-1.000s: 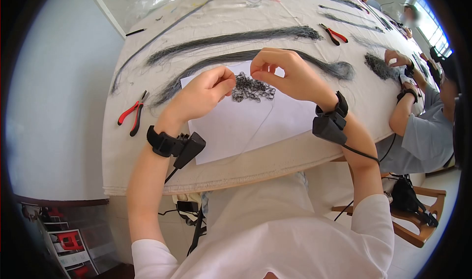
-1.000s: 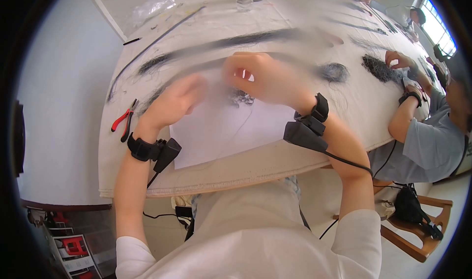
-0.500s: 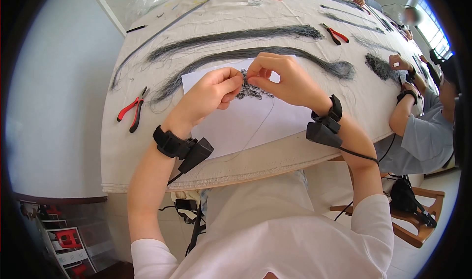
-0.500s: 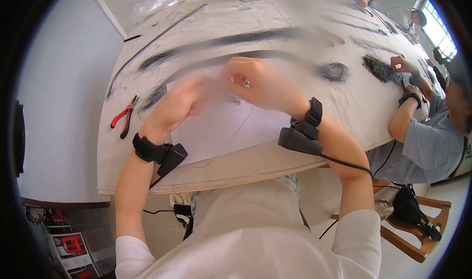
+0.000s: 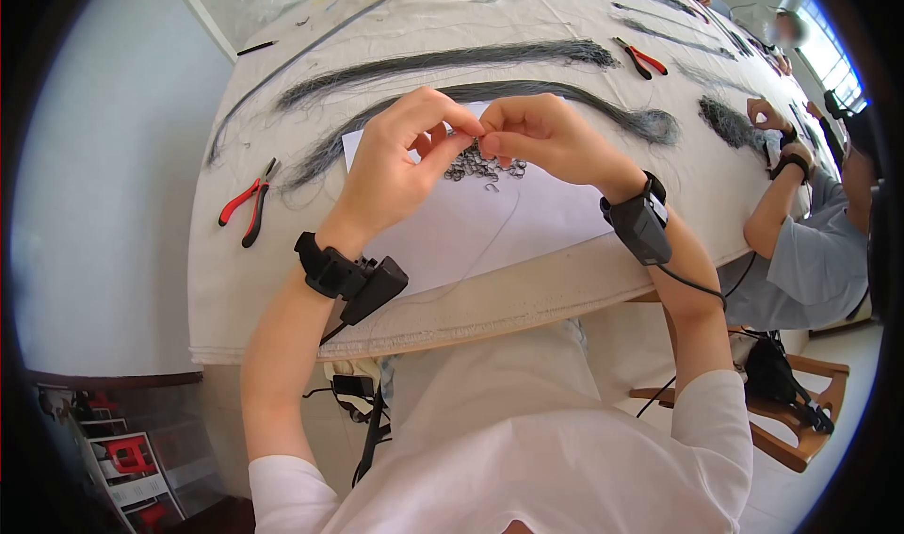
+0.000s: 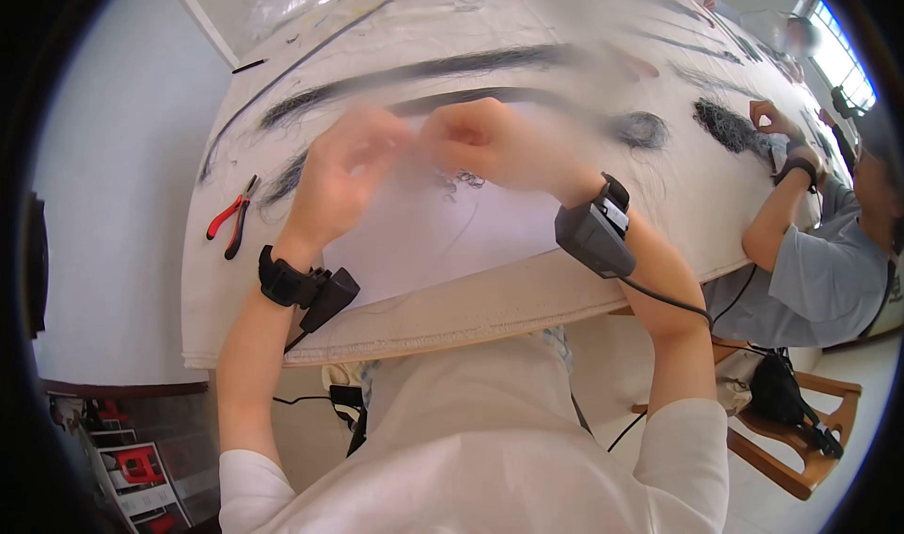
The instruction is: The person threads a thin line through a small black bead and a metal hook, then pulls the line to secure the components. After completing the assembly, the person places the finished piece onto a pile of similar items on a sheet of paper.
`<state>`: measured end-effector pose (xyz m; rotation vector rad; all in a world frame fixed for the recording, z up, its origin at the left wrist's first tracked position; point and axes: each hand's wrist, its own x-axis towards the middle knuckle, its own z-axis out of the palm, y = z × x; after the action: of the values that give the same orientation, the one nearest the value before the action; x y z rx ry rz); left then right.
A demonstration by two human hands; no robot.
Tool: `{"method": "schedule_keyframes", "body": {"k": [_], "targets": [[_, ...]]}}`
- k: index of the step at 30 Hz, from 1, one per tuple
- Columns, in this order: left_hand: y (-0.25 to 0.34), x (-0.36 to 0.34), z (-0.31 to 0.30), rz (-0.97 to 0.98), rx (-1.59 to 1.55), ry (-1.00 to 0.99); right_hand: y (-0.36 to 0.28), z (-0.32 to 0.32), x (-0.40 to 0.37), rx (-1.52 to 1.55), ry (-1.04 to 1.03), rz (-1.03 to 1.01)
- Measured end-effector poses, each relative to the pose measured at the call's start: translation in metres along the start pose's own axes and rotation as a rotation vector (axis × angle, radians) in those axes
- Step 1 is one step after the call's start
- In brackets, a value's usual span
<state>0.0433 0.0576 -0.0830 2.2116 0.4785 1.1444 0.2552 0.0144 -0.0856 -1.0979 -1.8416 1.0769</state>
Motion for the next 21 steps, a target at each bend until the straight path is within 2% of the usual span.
{"method": "schedule_keyframes", "body": {"k": [7, 11, 14, 21], "targets": [[0.003, 0.000, -0.002, 0.012, -0.068, -0.030, -0.007, -0.001, -0.001, 0.141, -0.119, -0.003], [0.004, 0.000, -0.003, -0.015, -0.106, -0.053, -0.005, -0.004, 0.001, 0.104, -0.157, 0.034], [0.004, 0.000, -0.004, 0.039, -0.104, -0.080, -0.002, -0.004, 0.000, 0.085, -0.184, 0.033], [0.005, 0.002, -0.006, 0.137, -0.064, -0.120, 0.003, -0.001, 0.000, 0.287, -0.189, 0.080]]}}
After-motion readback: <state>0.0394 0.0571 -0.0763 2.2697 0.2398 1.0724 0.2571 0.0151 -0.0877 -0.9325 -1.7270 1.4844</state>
